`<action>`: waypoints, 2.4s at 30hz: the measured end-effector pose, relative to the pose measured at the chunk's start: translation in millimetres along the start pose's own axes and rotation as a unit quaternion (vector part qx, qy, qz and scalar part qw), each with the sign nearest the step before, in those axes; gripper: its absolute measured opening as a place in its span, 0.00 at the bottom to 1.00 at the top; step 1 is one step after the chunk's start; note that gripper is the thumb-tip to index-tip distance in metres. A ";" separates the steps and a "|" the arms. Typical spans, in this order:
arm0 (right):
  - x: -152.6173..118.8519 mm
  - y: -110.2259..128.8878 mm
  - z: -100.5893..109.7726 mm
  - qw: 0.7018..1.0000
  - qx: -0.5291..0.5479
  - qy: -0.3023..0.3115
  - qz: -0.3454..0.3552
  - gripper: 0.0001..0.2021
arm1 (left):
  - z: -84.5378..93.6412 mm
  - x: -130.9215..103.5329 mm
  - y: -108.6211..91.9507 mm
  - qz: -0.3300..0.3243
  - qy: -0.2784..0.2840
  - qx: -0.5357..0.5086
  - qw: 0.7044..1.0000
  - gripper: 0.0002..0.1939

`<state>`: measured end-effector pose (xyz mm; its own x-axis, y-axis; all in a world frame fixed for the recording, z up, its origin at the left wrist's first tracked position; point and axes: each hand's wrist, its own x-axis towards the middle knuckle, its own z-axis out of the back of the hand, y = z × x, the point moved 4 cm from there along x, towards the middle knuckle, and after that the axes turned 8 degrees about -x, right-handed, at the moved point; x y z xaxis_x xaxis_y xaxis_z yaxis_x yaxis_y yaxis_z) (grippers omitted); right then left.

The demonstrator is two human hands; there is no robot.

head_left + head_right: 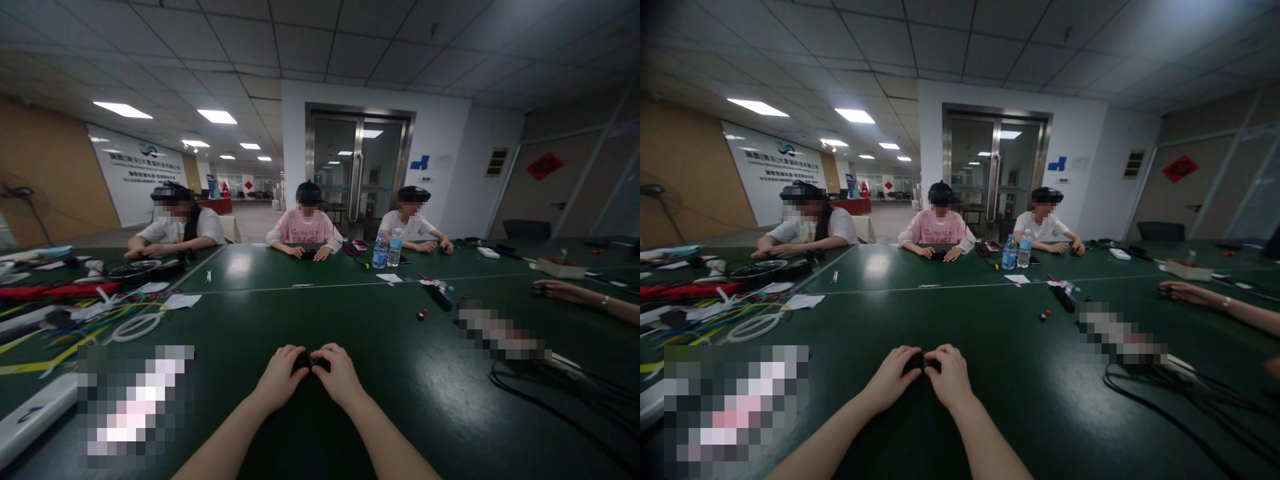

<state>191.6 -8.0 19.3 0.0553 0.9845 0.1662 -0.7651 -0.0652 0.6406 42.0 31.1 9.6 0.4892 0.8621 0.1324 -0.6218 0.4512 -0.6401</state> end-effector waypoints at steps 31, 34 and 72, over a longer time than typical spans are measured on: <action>-0.3 -4.4 -3.2 1.000 0.022 0.009 0.019 0.13 | 1.4 -1.0 -0.6 -0.007 -0.001 -0.002 1.000 0.22; 1.1 -2.6 -2.1 1.000 0.007 0.009 0.024 0.13 | 1.2 -0.7 -2.5 -0.018 -0.002 0.001 1.000 0.22; -2.3 -0.7 0.7 0.999 0.016 0.039 -0.007 0.14 | -1.5 0.6 2.4 -0.007 -0.003 0.002 1.000 0.23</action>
<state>192.4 -10.3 19.0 0.0155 0.9949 0.0995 -0.7436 -0.0551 0.6664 41.8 32.3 7.0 0.4941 0.8571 0.1458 -0.6177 0.4641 -0.6348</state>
